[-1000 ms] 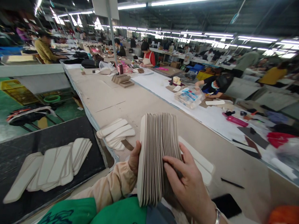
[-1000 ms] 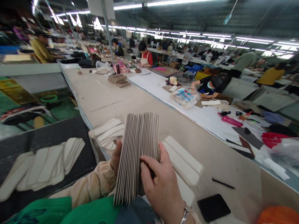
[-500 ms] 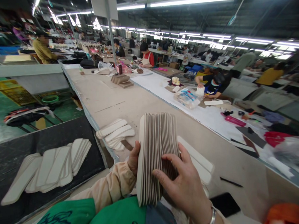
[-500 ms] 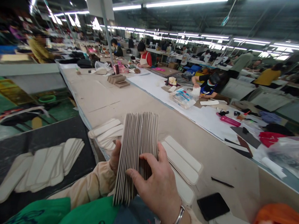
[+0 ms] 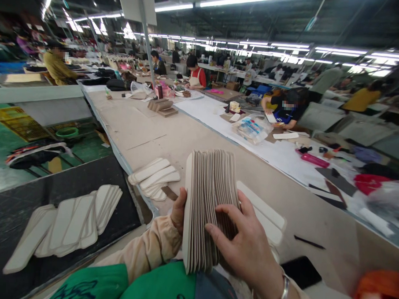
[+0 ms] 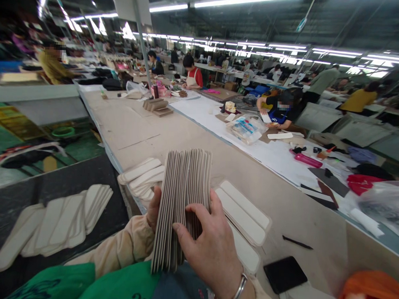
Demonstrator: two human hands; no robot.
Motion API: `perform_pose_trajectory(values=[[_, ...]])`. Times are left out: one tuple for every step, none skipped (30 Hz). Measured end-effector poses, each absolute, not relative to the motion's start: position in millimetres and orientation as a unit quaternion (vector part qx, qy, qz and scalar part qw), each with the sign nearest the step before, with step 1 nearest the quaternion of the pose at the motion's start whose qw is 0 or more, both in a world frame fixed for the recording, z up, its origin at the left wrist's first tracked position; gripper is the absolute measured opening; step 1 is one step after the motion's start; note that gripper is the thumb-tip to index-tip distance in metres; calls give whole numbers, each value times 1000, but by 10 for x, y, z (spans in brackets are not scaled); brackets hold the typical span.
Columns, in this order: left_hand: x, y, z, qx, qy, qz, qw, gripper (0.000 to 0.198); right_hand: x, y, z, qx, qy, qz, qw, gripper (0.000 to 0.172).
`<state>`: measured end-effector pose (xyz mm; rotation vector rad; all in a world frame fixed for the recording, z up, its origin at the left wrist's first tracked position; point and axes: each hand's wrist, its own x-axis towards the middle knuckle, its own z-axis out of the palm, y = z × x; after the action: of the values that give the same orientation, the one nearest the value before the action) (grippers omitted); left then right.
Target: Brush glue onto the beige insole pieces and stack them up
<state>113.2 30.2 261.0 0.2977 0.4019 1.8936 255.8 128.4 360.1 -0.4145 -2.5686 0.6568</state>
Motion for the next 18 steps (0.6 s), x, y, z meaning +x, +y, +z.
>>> perform_pose_trajectory(values=[[1131,305,2608,121,162,799,566,83,2559,1284,3596,-150,-933,236,225,27],[1129,309,2606,117,156,797,571,82,2558,1284,3593,-151,-934,234,224,26],[1127,314,2605,117,153,798,571,81,2556,1282,3592,-152,-934,232,225,25],[1125,318,2604,118,151,799,571,80,2554,1279,3591,-154,-933,230,228,27],[1123,323,2604,118,152,799,569,78,2550,1276,3591,-156,-932,228,234,29],[1121,327,2605,116,154,800,569,77,2546,1272,3590,-157,-930,227,241,33],[1119,329,2608,114,157,800,567,76,2543,1268,3589,-155,-928,228,250,36],[1119,330,2612,111,162,800,566,74,2541,1264,3586,-151,-926,232,258,37],[1120,329,2618,108,167,799,567,71,2539,1261,3581,-144,-923,237,267,37],[1123,327,2624,104,171,799,567,69,2538,1259,3575,-136,-920,243,275,34],[1126,326,2632,100,174,798,568,68,2538,1257,3568,-129,-918,248,282,30],[1130,324,2639,98,175,797,569,68,2538,1257,3561,-120,-916,253,288,27],[1134,323,2646,97,175,795,573,70,2538,1258,3554,-111,-915,256,291,24],[1137,324,2654,97,174,793,575,72,2538,1260,3548,-103,-915,258,292,23],[1140,325,2660,99,173,793,576,73,2537,1263,3543,-96,-916,260,289,22],[1141,327,2666,101,172,792,576,75,2535,1266,3538,-90,-918,261,284,22],[1142,329,2671,104,172,792,576,75,2533,1269,3534,-86,-920,262,280,22],[1142,331,2674,107,171,793,575,76,2530,1271,3531,-83,-921,260,277,22]])
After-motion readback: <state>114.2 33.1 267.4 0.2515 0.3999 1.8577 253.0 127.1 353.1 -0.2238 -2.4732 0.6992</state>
